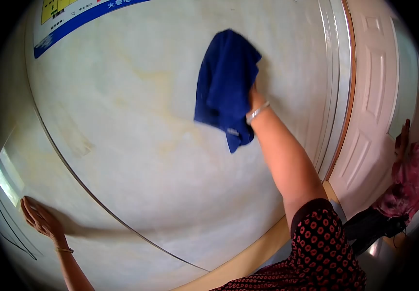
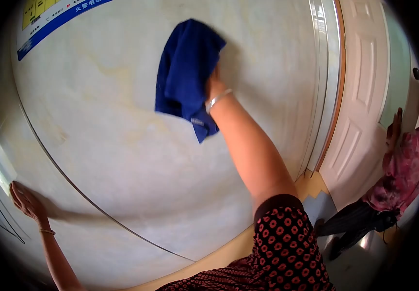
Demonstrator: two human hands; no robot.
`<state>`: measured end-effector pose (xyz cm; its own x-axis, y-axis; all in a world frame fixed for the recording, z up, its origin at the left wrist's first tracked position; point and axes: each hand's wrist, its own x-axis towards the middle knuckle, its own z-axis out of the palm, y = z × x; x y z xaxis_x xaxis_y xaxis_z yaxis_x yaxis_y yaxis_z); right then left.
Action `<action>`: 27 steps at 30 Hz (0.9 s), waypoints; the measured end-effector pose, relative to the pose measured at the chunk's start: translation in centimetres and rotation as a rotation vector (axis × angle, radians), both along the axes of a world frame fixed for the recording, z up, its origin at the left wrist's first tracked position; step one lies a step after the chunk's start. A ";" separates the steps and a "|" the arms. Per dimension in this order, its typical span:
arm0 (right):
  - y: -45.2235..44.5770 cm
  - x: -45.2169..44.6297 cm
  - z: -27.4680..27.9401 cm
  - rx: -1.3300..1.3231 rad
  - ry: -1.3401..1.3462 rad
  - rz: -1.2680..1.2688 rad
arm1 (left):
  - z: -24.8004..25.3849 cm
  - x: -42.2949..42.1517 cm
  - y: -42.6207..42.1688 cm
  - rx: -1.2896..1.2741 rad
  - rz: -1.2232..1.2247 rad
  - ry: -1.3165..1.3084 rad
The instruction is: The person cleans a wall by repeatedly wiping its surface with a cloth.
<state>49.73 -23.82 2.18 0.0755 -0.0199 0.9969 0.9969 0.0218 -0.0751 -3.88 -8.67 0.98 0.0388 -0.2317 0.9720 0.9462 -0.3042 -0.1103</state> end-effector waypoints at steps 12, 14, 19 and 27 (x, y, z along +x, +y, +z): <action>0.6 -16.8 -7.1 -0.099 -0.179 -0.091 | -0.1 0.1 -0.3 0.017 -0.041 0.042; 0.5 -15.5 -5.2 -0.049 -0.208 -0.114 | -0.2 0.2 -0.6 0.009 -0.042 0.051; -3.7 -6.8 1.3 0.100 -0.118 -0.313 | 0.0 0.3 -0.5 0.023 -0.076 0.051; -7.4 -4.1 -0.1 0.028 0.112 -0.541 | -0.2 -0.1 0.0 0.004 -0.142 0.021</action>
<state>45.59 -31.24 2.03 0.1526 -0.1116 0.9820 0.8527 -0.4875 -0.1879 -3.99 -8.69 0.77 0.0260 -0.2406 0.9703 0.8912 -0.4342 -0.1316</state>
